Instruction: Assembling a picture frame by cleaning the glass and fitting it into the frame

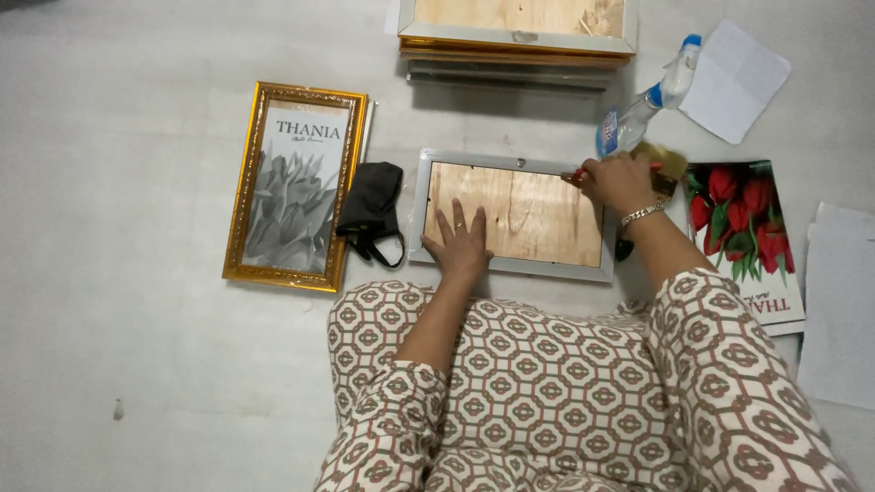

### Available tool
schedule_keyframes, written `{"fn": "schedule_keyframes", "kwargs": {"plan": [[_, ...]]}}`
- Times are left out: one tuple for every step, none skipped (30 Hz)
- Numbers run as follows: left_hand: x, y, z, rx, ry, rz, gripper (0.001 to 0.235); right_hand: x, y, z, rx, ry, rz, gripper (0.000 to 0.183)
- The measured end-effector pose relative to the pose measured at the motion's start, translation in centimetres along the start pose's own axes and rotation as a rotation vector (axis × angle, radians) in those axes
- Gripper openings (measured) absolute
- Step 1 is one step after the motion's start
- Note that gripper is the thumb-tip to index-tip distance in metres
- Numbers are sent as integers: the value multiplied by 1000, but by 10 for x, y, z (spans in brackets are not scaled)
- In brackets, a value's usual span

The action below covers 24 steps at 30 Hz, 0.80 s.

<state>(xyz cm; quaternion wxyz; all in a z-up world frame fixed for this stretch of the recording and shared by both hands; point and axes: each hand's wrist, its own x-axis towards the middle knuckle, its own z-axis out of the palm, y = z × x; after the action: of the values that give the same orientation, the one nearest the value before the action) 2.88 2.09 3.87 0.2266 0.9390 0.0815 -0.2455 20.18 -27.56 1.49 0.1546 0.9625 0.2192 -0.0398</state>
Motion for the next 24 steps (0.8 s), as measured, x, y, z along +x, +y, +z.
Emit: {"fn": "schedule_keyframes", "kwargs": {"plan": [[2, 0, -1, 0, 4, -2, 89, 7, 4, 6, 0, 4, -2, 29], [2, 0, 0, 7, 3, 2, 89, 13, 9, 13, -29, -9, -14, 29], [2, 0, 1, 14, 3, 6, 88, 18, 13, 19, -59, -21, -26, 29], [1, 0, 1, 14, 5, 5, 88, 18, 14, 18, -60, -19, -26, 29], [0, 0, 0, 8, 6, 7, 87, 19, 14, 16, -66, -19, -33, 27], [-1, 0, -1, 1, 7, 10, 87, 19, 16, 14, -74, -19, -40, 25], [0, 0, -1, 0, 8, 10, 87, 22, 15, 15, -75, -18, -40, 25], [0, -1, 0, -6, 10, 12, 88, 22, 14, 17, -70, -43, -41, 27], [0, -2, 1, -11, 13, 14, 89, 22, 12, 19, -65, -67, -41, 29], [-2, -2, 0, -11, 17, 13, 89, 21, 4, 15, -65, -63, -43, 29], [-3, -2, -2, -24, 23, 17, 89, 20, -4, 11, -43, -67, -26, 30], [-6, -1, -2, -38, 26, 24, 89, 17, -11, 8, -22, -73, -8, 31], [-5, -1, -3, -39, 28, 24, 89, 14, -29, -27, -23, -71, -9, 31], [-5, -1, -3, -46, 28, 22, 89, 10, -49, -61, 82, -100, -33, 33], [-4, -2, -2, -53, 28, 21, 89, 6, -68, -94, 187, -129, -58, 39], [-7, -1, -5, -53, 25, 20, 89, 9, -82, -93, 188, -131, -59, 39], [-9, 1, -8, -46, 29, 17, 89, 12, -96, -91, 266, -102, -72, 36], [-11, 1, -12, -38, 38, 13, 89, 17, -111, -90, 344, -69, -88, 33], [-9, 1, -10, -37, 40, 9, 89, 20, -119, -84, 346, -67, -92, 33], [-8, 0, -8, -49, 38, 11, 89, 23, -129, -79, 391, -43, -104, 35], [-7, -1, -6, -62, 36, 13, 89, 25, -139, -73, 437, -18, -116, 37], [-7, -1, -6, -63, 36, 9, 89, 27, -144, -65, 437, -18, -120, 37], [-7, 0, -6, -50, 32, 1, 89, 29, -149, -58, 430, 2, -114, 37], [-7, 1, -6, -37, 29, -4, 89, 31, -153, -51, 422, 23, -105, 37]]}}
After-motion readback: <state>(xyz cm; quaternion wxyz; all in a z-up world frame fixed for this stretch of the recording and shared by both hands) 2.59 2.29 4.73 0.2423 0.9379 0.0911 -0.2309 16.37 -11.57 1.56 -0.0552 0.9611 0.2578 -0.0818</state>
